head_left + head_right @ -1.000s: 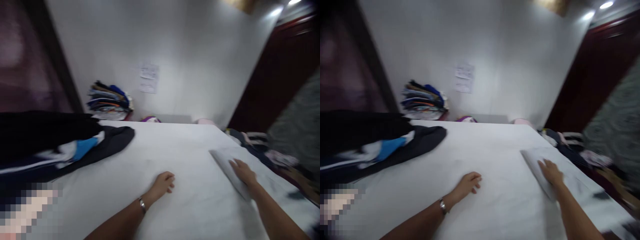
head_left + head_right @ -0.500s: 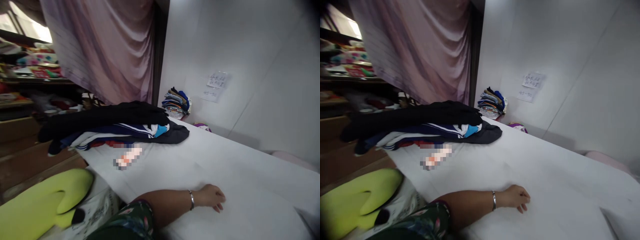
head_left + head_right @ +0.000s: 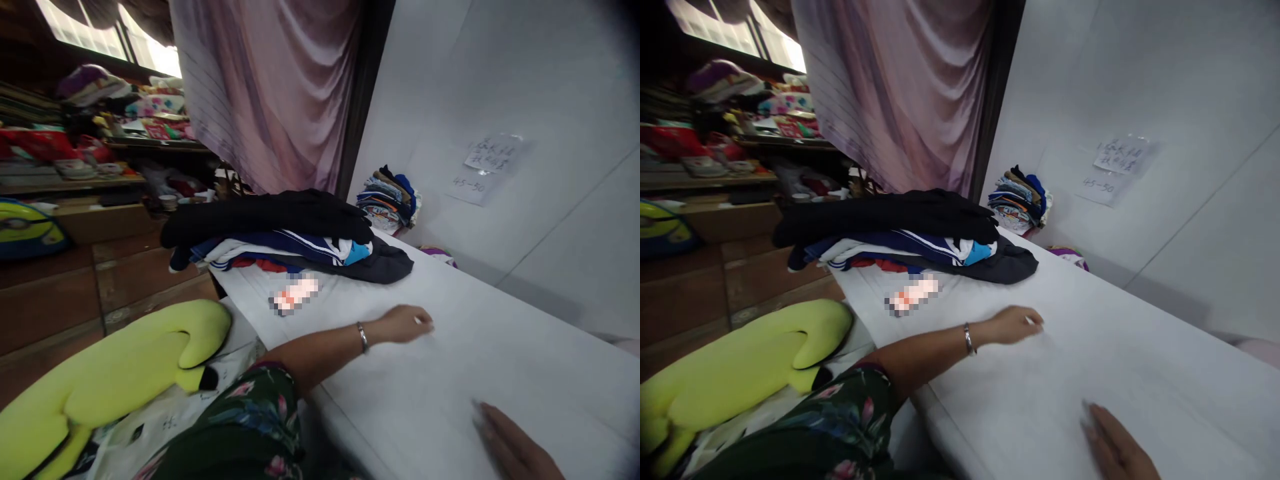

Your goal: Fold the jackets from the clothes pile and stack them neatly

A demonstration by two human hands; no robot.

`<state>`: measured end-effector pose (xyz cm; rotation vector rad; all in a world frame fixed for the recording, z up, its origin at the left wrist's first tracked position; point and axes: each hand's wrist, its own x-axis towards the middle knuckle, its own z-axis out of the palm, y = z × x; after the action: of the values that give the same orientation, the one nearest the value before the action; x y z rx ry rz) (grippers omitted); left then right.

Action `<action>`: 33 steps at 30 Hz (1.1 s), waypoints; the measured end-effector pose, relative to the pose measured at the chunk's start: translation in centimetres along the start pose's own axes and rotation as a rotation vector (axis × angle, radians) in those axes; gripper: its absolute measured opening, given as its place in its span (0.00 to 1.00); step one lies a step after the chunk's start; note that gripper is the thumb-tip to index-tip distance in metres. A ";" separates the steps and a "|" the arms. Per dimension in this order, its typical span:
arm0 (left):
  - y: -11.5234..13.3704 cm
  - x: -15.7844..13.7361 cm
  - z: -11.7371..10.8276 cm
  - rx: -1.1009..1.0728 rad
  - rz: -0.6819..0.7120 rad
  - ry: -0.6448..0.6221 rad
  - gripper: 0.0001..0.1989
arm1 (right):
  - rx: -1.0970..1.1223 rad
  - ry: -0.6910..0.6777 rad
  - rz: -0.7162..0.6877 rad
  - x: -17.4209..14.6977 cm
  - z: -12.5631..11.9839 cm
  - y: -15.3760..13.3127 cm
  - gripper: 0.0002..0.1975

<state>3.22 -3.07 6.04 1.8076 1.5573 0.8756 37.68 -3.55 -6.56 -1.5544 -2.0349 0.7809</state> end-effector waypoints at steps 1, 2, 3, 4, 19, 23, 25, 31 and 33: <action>-0.6 0.5 -2.3 0.060 -0.003 0.093 0.14 | 0.008 -0.039 -0.025 0.7 1.4 -1.4 0.18; -1.1 1.0 -4.7 0.112 -0.010 0.181 0.15 | 0.015 -0.078 -0.065 1.3 2.6 -2.9 0.18; -1.7 1.5 -7.0 0.161 -0.018 0.266 0.15 | 0.021 -0.115 -0.117 1.8 3.6 -4.5 0.18; -2.4 1.9 -9.2 0.212 -0.023 0.350 0.16 | 0.027 -0.142 -0.172 2.2 4.5 -6.1 0.18; -11.2 5.0 -23.8 0.752 -0.398 0.734 0.29 | -0.007 -0.101 -0.568 5.9 13.3 -11.9 0.25; -10.7 5.3 -24.4 0.724 -0.406 0.734 0.16 | 0.022 -0.088 -0.552 5.8 13.2 -11.8 0.25; -10.2 5.1 -24.4 0.698 -0.412 0.746 0.13 | 0.022 -0.108 -0.546 5.7 12.9 -11.9 0.24; -6.9 5.9 -24.9 0.606 -0.402 0.910 0.15 | 0.016 -0.123 -0.557 5.7 12.7 -11.8 0.22; -4.6 6.8 -26.1 0.582 -0.369 0.988 0.16 | 0.021 -0.109 -0.560 5.7 12.8 -11.9 0.22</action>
<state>-19.63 4.72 18.98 1.3527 2.8978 1.3141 19.39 -2.47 -7.75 -0.8649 -2.3647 0.6673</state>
